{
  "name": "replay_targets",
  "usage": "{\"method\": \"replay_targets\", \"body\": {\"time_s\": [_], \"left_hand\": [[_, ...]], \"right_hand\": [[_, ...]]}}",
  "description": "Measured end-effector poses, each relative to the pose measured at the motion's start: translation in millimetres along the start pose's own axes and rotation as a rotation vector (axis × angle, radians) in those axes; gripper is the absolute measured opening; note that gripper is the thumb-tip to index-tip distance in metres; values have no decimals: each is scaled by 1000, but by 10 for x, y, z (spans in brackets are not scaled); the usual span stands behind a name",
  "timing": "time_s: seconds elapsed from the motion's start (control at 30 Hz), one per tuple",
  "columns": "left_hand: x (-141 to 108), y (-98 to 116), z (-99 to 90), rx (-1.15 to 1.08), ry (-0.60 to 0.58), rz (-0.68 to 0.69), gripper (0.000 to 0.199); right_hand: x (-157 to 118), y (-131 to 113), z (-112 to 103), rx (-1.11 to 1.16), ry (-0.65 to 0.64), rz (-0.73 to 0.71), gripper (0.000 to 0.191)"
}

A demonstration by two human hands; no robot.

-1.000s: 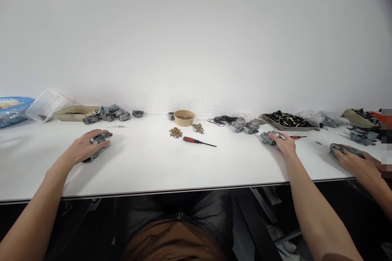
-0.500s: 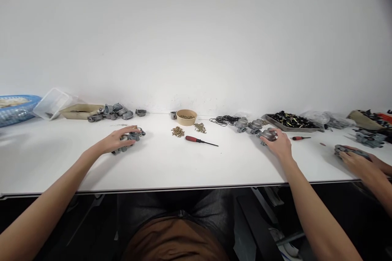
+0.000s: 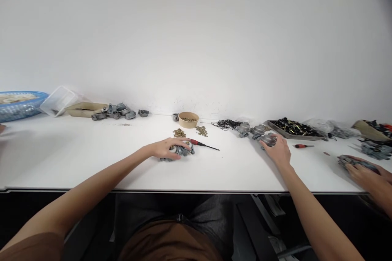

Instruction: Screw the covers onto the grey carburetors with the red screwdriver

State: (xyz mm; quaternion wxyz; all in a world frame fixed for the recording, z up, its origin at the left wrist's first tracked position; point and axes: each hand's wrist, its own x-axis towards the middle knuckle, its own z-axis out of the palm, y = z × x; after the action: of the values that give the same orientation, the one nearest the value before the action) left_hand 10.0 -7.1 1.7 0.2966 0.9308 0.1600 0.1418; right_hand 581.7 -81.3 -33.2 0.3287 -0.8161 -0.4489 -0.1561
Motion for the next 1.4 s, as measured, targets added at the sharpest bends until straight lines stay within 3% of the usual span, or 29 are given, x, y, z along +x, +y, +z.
{"method": "replay_targets", "body": {"time_s": [0.1,0.27,0.6,0.77,0.87,1.0,1.1,1.17,1.3,1.4], "left_hand": [[211,72,91,-39,-31,90,47],[375,108,129,-45,-86,105,50],[339,153,56,69,-59,121,75],[309,176,60,81,-32,45,86],[282,126,-71,66,39,4,87],[155,-187,-544,275,340,-196,58],[-111,-637,-938,375,515,-408,48],[-352,-973,-1106,443,616,-583,42],[-771,-1535,-1189,530,693,-874,39],[-907,-1803,-1175,570,706,-998,40]], "right_hand": [[23,9,-6,-15,-11,31,71],[84,36,58,-28,-3,71,72],[56,48,96,-36,42,45,74],[33,41,75,-28,50,23,74],[7,18,44,-13,48,18,74],[-21,-40,3,-3,47,14,81],[-28,-75,-16,-4,44,24,90],[-26,-83,-22,-4,34,36,95],[-16,-89,-18,-13,24,62,96],[-38,-118,-22,-40,48,84,96]]}}
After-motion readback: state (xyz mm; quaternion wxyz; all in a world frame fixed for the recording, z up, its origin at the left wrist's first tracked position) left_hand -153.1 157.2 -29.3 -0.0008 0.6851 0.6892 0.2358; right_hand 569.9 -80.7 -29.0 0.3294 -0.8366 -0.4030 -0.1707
